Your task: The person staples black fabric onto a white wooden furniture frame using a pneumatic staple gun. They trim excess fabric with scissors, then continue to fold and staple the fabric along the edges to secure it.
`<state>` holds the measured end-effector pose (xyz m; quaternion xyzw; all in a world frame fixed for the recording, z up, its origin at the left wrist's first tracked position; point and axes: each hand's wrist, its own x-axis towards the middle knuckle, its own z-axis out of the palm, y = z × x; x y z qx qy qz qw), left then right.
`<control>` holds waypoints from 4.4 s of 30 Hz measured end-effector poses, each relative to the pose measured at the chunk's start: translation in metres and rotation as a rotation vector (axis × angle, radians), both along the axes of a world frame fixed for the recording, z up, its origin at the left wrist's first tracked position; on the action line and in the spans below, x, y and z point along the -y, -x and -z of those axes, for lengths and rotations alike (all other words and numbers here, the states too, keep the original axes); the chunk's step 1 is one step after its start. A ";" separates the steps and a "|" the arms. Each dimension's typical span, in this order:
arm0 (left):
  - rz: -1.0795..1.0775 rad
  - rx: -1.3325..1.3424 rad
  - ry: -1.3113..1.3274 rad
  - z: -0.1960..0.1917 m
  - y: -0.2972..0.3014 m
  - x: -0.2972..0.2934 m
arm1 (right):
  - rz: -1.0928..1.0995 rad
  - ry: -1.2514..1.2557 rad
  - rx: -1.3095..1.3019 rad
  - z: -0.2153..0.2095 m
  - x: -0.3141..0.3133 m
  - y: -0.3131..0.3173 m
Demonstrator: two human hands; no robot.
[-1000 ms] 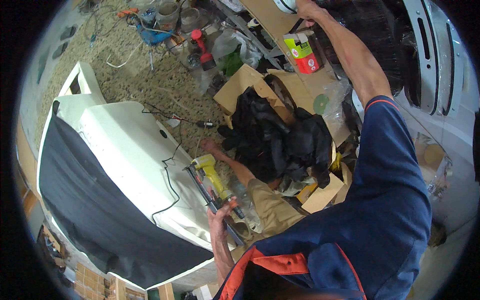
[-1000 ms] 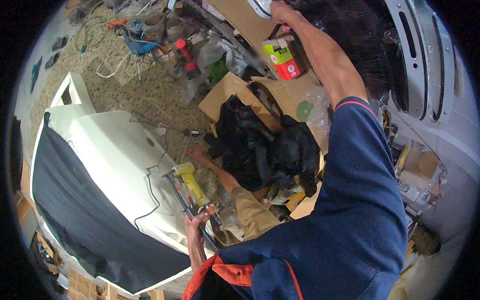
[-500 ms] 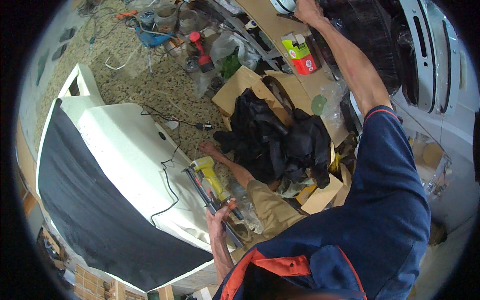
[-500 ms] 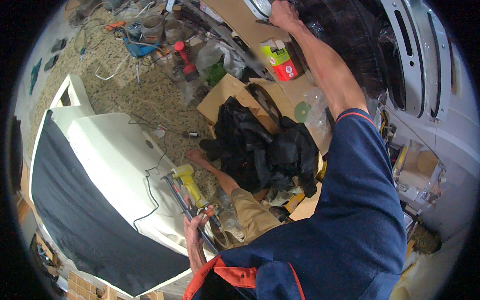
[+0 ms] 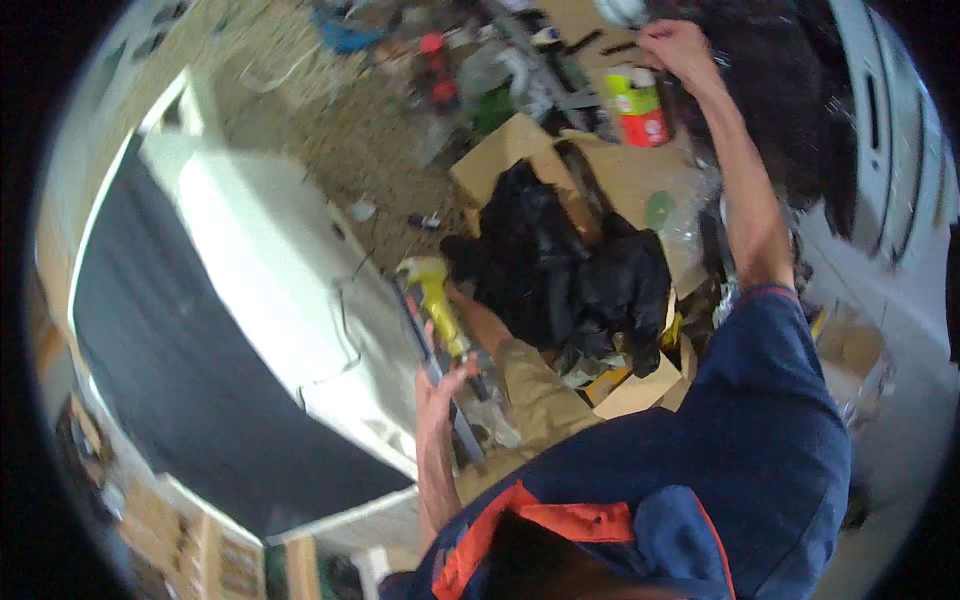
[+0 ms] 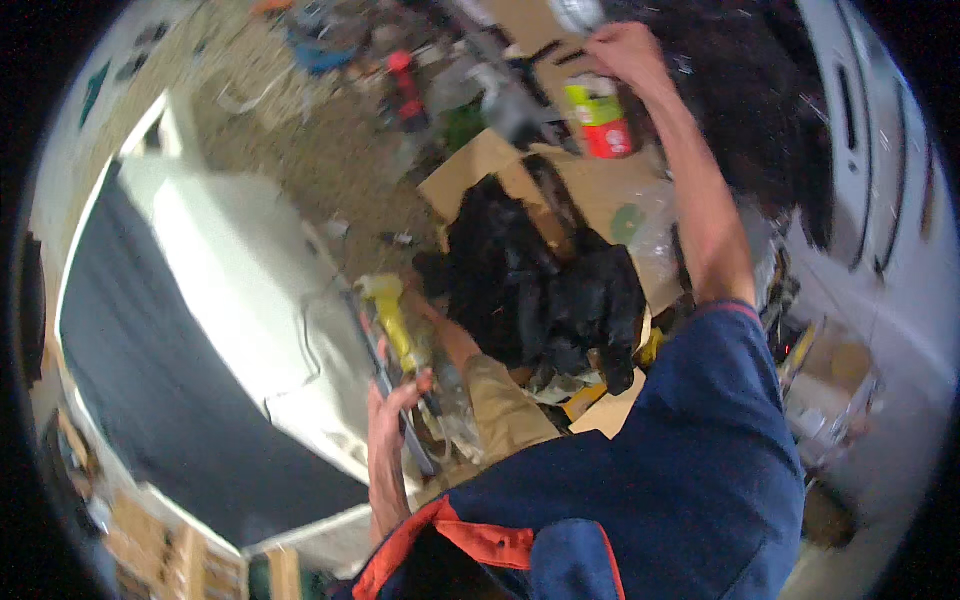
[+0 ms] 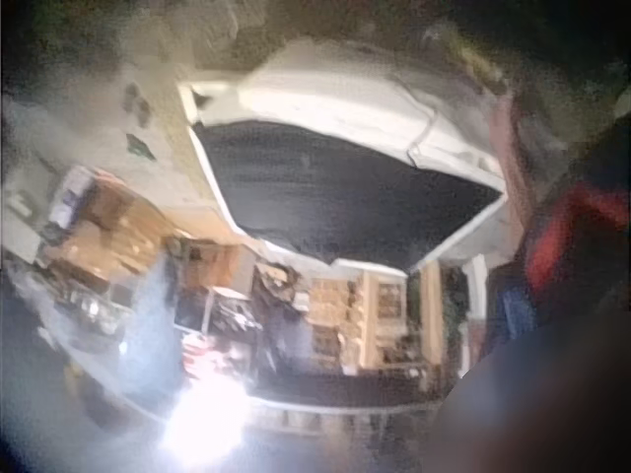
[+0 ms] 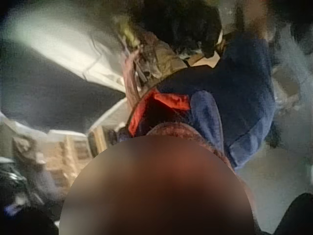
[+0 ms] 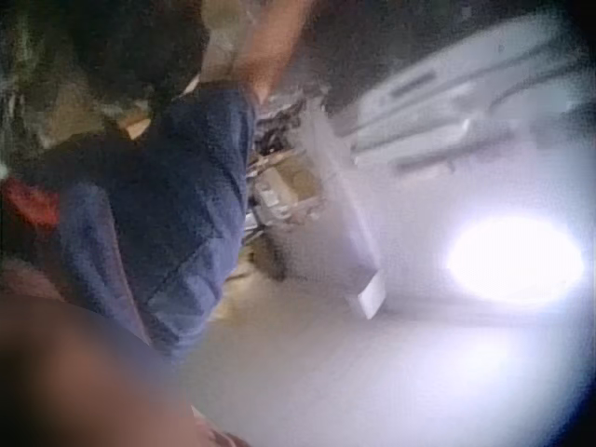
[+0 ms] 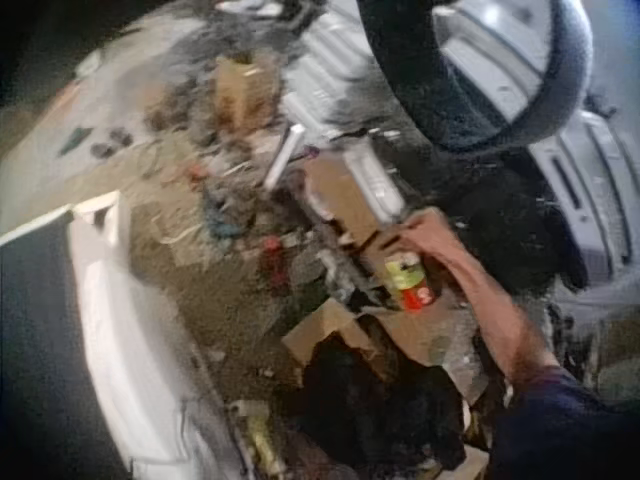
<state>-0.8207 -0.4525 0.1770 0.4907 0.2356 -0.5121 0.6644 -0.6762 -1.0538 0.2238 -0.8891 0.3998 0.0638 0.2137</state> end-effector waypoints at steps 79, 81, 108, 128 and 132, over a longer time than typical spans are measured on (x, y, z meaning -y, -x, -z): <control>-1.174 -0.053 -0.170 -0.057 0.013 -0.101 | -0.157 -1.082 0.189 -0.034 -0.548 0.109; -1.514 -0.254 -0.077 -0.024 0.007 -0.123 | -0.240 -1.070 0.163 -0.038 -0.538 0.099; -1.909 -0.485 -0.376 0.046 -0.041 -0.139 | -1.039 -0.598 -0.293 0.012 -0.624 0.054; -1.893 -0.487 -0.549 0.049 -0.050 -0.137 | -1.415 -0.448 -0.124 0.058 -0.626 0.040; -1.817 -0.507 -0.418 0.039 -0.029 -0.131 | -1.498 -0.377 -0.191 0.057 -0.625 0.035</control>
